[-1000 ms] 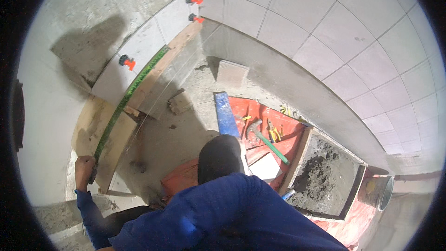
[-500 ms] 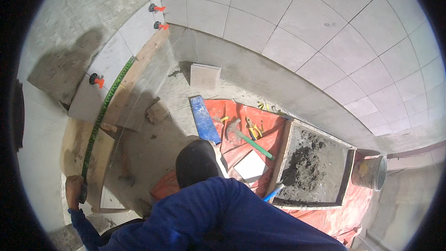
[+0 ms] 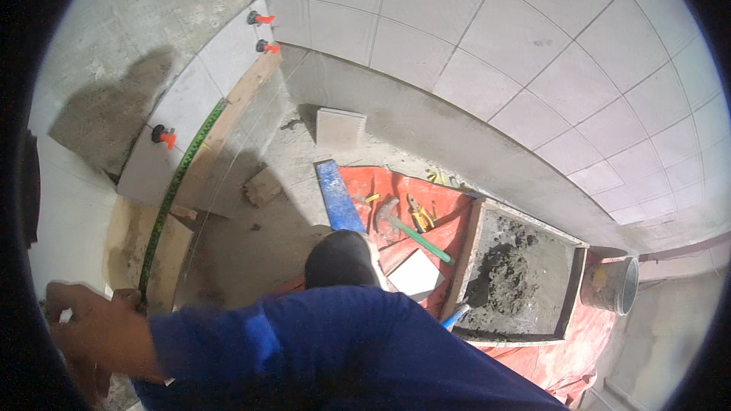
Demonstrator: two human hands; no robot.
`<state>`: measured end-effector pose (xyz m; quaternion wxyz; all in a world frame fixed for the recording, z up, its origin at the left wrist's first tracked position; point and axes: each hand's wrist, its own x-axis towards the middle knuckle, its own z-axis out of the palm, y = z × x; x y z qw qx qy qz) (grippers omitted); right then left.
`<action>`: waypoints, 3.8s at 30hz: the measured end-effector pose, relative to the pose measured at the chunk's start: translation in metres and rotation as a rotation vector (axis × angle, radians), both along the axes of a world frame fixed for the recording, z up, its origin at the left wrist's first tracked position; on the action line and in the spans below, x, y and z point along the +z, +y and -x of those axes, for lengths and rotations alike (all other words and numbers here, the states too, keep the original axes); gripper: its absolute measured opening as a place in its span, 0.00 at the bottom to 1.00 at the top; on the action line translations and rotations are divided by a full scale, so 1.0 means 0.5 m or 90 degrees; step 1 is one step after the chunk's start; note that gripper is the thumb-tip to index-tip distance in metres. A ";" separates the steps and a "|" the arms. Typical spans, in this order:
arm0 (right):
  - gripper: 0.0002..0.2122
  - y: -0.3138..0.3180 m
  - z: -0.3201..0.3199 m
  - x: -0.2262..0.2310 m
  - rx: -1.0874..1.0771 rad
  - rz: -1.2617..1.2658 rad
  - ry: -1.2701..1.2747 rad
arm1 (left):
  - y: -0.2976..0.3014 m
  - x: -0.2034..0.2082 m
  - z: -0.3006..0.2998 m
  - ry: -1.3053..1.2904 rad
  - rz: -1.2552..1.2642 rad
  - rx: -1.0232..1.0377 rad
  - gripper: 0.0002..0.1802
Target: The person sits on the floor and measures a tile using a tape measure, then marks it with a pencil. They repeatedly reposition the tape measure and make additional marks on the tile surface.
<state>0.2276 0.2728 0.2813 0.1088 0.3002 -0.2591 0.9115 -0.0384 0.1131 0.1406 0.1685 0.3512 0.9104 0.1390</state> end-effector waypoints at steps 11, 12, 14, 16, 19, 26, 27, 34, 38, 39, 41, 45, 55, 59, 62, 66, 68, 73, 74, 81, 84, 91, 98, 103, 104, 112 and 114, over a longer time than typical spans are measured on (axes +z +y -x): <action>0.09 0.184 -0.035 -0.133 -0.384 -0.292 -0.475 | 0.010 0.016 0.018 -0.065 -0.006 -0.040 0.15; 0.10 0.214 -0.042 -0.139 -0.413 -0.307 -0.496 | 0.011 0.024 0.010 -0.086 -0.007 -0.020 0.16; 0.10 0.275 -0.052 -0.146 -0.349 -0.129 -0.476 | 0.017 0.038 -0.006 -0.091 -0.028 0.005 0.15; 0.11 0.338 -0.071 -0.151 -0.434 -0.218 -0.509 | 0.025 0.055 -0.014 -0.080 -0.007 -0.019 0.15; 0.11 0.414 -0.080 -0.174 -0.598 -0.254 -0.617 | 0.024 0.061 -0.023 -0.046 0.004 -0.026 0.15; 0.08 0.538 -0.076 -0.322 -0.892 -0.370 -0.716 | 0.019 0.054 -0.017 -0.008 -0.028 -0.129 0.15; 0.10 0.550 -0.069 -0.336 -0.931 -0.399 -0.750 | 0.019 0.056 -0.017 -0.024 -0.019 -0.098 0.15; 0.10 0.572 -0.055 -0.357 -0.932 -0.318 -0.790 | 0.019 0.055 -0.030 0.029 -0.029 -0.052 0.15; 0.13 0.572 -0.040 -0.370 -0.972 -0.412 -0.847 | 0.010 0.047 -0.019 -0.036 0.027 0.041 0.15; 0.14 0.573 -0.037 -0.375 -0.980 -0.428 -0.843 | 0.011 0.042 -0.017 -0.012 0.033 0.057 0.16; 0.13 0.575 -0.037 -0.383 -1.013 -0.489 -0.833 | 0.009 0.037 -0.015 0.016 0.019 0.021 0.16; 0.12 0.576 -0.036 -0.392 -0.997 -0.527 -0.823 | 0.009 0.038 -0.029 0.103 0.015 0.023 0.16; 0.13 0.618 0.037 -0.411 -0.975 -0.540 -0.809 | 0.041 0.064 -0.096 0.132 0.047 0.152 0.13; 0.14 0.665 0.062 -0.409 -0.950 -0.742 -0.806 | 0.041 0.059 -0.097 0.235 0.065 0.110 0.12; 0.14 0.694 0.077 -0.405 -0.862 -0.848 -0.781 | 0.038 0.059 -0.101 0.263 0.055 0.113 0.12; 0.11 0.706 0.090 -0.406 -0.779 -0.811 -0.758 | 0.036 0.066 -0.113 0.285 0.023 0.092 0.12; 0.11 0.704 0.095 -0.406 -0.752 -0.778 -0.762 | 0.036 0.070 -0.114 0.285 0.056 0.081 0.12; 0.12 0.701 0.110 -0.408 -0.728 -0.727 -0.781 | 0.031 0.063 -0.118 0.282 0.021 0.083 0.11; 0.12 0.702 0.113 -0.412 -0.733 -0.738 -0.777 | 0.030 0.060 -0.118 0.265 0.022 0.091 0.11; 0.12 0.717 0.120 -0.441 -0.777 -0.743 -0.751 | 0.031 0.047 -0.109 0.224 0.045 0.084 0.11; 0.12 0.720 0.119 -0.442 -0.792 -0.743 -0.756 | 0.035 0.044 -0.112 0.297 0.046 0.031 0.12; 0.12 0.718 0.123 -0.441 -0.830 -0.774 -0.765 | 0.042 0.044 -0.112 0.250 0.038 0.078 0.11; 0.13 0.728 0.127 -0.453 -0.839 -0.794 -0.754 | 0.042 0.038 -0.103 0.213 0.048 0.105 0.11; 0.16 0.736 0.131 -0.460 -0.822 -0.793 -0.786 | 0.038 0.035 -0.100 0.229 0.046 0.077 0.12; 0.15 0.736 0.132 -0.460 -0.830 -0.800 -0.772 | 0.037 0.035 -0.099 0.244 0.045 0.057 0.12; 0.14 0.730 0.129 -0.446 -0.842 -0.809 -0.777 | 0.049 0.044 -0.094 0.229 0.077 0.060 0.14; 0.14 0.729 0.128 -0.440 -0.832 -0.800 -0.773 | 0.053 0.047 -0.094 0.212 0.081 0.086 0.15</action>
